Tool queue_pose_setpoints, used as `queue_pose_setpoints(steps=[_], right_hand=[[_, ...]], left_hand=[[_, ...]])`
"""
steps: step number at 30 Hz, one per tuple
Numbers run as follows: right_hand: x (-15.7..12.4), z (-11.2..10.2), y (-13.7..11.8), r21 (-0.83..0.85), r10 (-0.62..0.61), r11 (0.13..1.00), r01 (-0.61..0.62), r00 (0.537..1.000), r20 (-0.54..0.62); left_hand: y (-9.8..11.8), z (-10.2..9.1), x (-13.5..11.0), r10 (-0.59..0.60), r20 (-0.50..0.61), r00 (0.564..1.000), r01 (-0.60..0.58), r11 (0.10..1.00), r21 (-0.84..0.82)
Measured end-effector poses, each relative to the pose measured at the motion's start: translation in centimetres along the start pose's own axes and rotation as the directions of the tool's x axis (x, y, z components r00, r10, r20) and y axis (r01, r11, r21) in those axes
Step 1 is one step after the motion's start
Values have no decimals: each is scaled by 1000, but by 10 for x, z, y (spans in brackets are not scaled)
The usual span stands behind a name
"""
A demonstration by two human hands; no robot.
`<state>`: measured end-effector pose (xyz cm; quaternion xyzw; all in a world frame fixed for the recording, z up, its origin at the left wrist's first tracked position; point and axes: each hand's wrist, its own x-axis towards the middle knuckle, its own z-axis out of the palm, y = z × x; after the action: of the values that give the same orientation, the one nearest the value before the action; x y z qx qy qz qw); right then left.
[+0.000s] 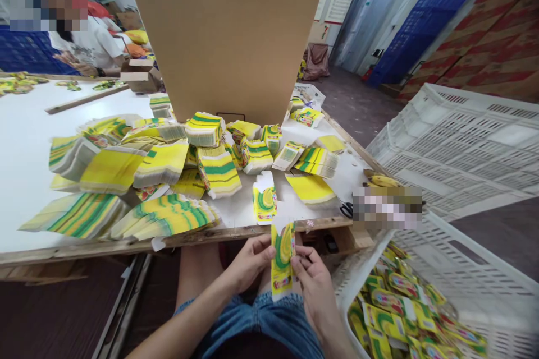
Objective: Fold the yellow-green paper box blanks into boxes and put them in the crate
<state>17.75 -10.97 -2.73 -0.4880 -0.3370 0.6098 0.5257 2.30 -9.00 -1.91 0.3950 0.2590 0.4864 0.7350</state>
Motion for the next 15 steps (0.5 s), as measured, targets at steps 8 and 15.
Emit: queue_pose_setpoints(steps=[8,15], right_hand=[[-2,11,-2,-93,2,996,8,995,103],[0,11,6,-264,-102,959,98,995,-1]], left_hand=[[0,0,-3,-43,-176,984,39,999,-25],[-5,4,-1,64,-306,950,-19,989,148]])
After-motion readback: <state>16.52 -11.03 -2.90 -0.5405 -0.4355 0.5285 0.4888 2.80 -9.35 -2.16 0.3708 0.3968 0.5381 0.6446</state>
